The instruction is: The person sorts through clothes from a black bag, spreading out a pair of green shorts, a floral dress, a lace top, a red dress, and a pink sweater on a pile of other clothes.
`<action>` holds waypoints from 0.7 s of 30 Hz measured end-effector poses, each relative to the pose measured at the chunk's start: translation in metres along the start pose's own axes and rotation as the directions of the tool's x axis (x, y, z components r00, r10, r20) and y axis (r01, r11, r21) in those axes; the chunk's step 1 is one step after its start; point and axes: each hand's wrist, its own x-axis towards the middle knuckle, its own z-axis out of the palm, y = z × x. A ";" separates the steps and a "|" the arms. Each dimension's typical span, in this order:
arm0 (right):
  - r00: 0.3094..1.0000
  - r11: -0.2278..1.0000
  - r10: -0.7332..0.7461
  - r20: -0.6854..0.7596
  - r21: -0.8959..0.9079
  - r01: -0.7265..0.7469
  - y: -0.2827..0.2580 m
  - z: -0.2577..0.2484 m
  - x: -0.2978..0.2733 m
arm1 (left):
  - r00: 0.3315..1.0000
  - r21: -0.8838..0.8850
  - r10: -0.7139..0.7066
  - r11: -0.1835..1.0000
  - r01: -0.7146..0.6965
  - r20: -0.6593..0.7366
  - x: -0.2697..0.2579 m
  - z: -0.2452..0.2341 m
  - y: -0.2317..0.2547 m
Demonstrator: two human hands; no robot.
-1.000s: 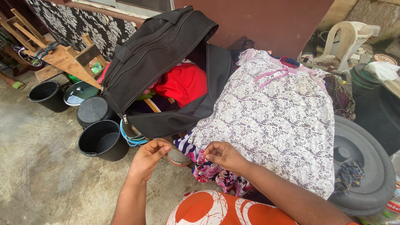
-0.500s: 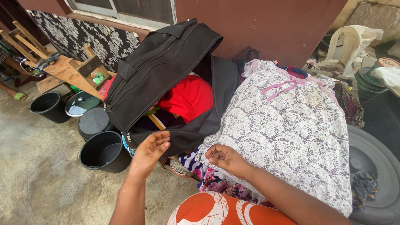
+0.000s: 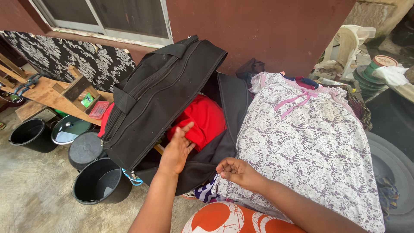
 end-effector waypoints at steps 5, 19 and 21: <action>0.984 0.982 -0.165 -0.069 -0.105 0.158 -0.027 0.009 0.001 | 0.992 0.445 -0.013 0.894 -0.045 0.127 -0.033 0.033 -0.010; 0.888 0.905 -0.351 -0.298 -0.351 0.240 -0.028 0.026 0.006 | 0.878 0.070 -0.227 0.973 0.218 0.422 -0.078 0.023 -0.052; 0.889 0.909 -0.362 -0.281 -0.320 0.269 -0.025 0.025 0.000 | 0.881 0.031 -0.223 0.972 0.232 0.417 -0.089 0.027 -0.047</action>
